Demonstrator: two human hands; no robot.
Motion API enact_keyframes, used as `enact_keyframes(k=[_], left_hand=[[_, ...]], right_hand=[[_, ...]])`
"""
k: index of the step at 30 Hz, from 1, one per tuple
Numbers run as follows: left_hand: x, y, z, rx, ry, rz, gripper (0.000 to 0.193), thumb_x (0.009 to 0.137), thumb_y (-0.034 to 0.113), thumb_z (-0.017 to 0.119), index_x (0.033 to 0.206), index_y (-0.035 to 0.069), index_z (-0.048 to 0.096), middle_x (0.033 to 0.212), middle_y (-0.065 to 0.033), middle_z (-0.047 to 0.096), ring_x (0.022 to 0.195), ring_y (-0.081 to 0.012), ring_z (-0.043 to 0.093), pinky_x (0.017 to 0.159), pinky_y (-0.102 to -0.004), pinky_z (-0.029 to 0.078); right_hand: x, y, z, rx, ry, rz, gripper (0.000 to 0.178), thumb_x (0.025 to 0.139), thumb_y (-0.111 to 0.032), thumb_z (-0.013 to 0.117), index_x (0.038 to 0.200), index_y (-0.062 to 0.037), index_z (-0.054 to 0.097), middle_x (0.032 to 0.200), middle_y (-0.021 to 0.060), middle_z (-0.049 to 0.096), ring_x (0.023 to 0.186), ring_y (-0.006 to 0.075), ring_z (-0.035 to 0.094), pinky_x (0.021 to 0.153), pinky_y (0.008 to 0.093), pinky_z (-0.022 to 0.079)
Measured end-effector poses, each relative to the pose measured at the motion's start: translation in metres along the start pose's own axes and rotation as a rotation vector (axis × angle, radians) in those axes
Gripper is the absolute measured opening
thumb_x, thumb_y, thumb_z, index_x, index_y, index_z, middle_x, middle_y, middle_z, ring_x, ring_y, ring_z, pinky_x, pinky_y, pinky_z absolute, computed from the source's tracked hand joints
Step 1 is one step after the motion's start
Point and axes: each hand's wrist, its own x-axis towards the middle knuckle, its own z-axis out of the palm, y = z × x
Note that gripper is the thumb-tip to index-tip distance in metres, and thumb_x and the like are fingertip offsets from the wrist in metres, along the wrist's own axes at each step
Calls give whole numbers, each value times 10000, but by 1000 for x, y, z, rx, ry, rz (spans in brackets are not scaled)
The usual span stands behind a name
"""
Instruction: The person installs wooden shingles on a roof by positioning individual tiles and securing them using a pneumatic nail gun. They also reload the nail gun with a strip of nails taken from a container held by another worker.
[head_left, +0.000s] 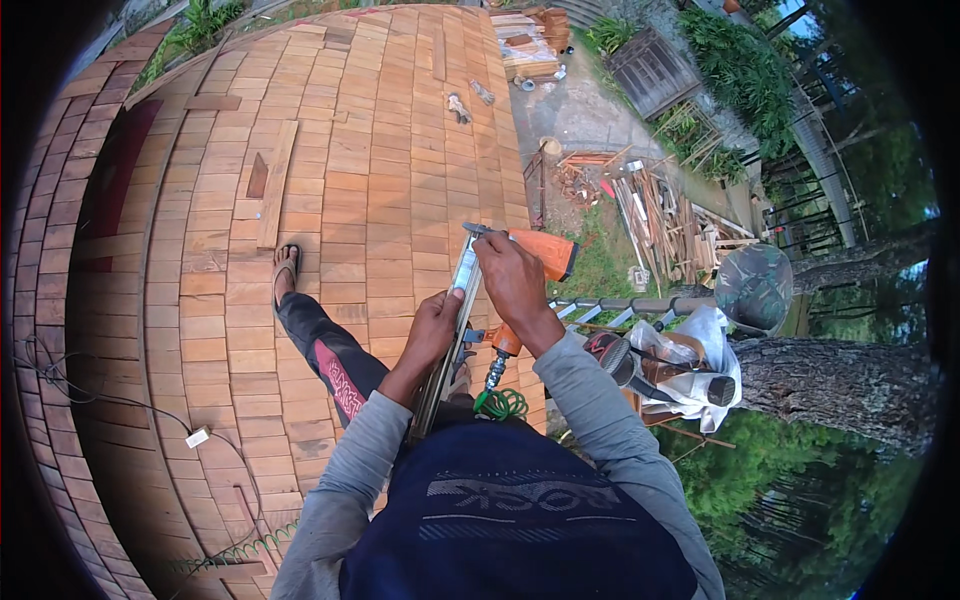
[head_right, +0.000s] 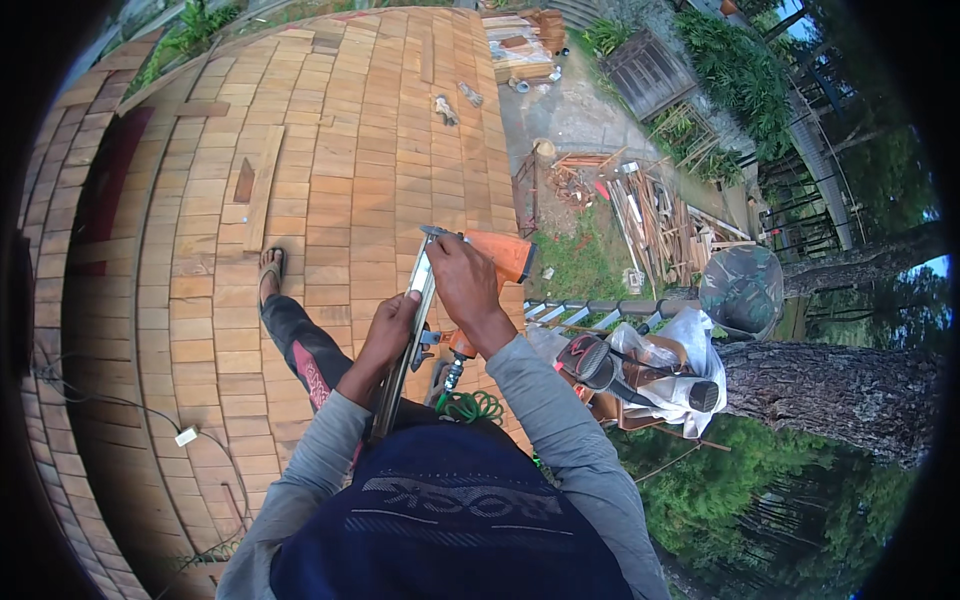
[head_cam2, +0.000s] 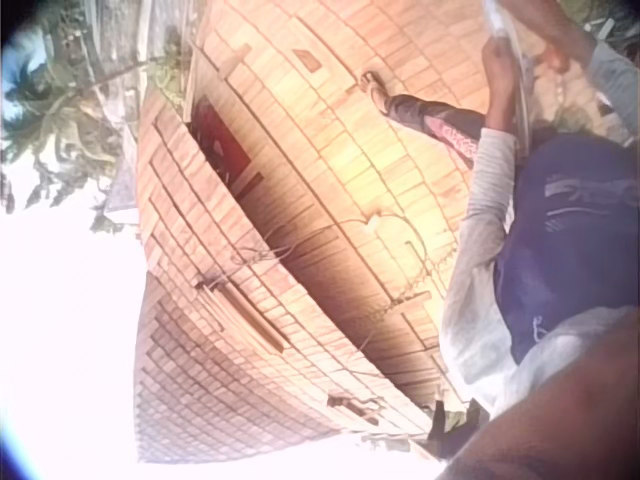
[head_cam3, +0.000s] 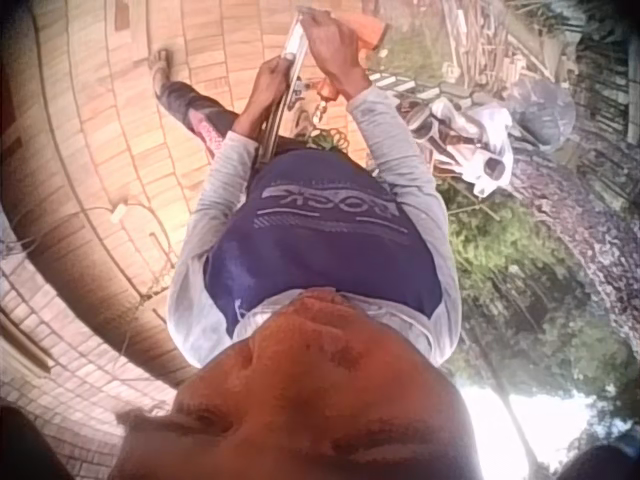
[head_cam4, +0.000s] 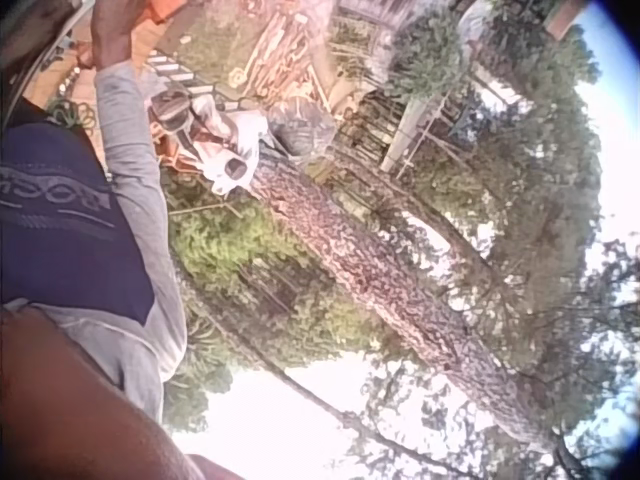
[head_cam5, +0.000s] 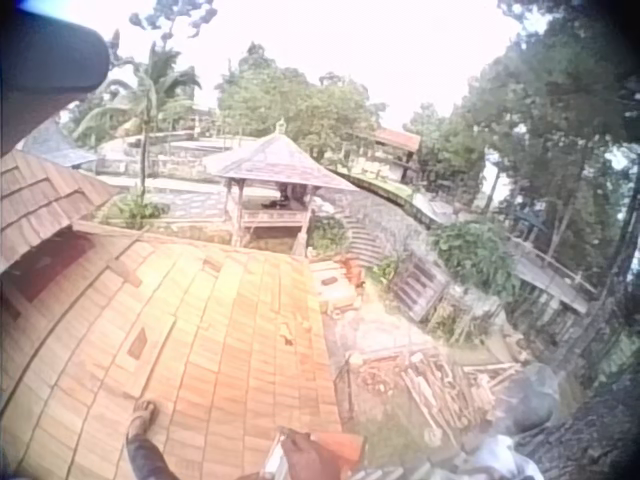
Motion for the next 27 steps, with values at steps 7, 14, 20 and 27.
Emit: enact_keyframes(k=[7,14,20,27], left_hand=[[2,-2,2,2,-2,1,446,1091,430,499,889,38,569,660,-24,555,497,-124,557,469,-306,503],[1,-3,5,8,-15,-3,438,1092,427,497,930,31,585,670,-22,556,504,-121,565,467,-300,504],[0,2,9,17,-18,-4,432,1095,424,495,942,30,587,669,-17,550,504,-115,561,463,-293,505],[0,-2,10,5,-23,32,432,1091,418,505,923,27,583,657,-27,559,487,-121,566,439,-294,490]], right_hand=[[-1,1,0,-25,21,-20,111,879,-85,630,969,-35,672,986,95,657,896,277,692,736,412,568],[-5,6,3,-27,18,-14,119,867,-80,627,964,-19,659,975,110,644,905,280,691,739,414,569],[-6,6,-3,-61,44,-48,119,856,-91,634,957,-32,655,982,99,625,919,265,682,737,409,566],[-9,7,-4,-94,-8,-29,187,856,-89,644,1035,-51,685,1069,74,658,990,266,679,747,406,569]])
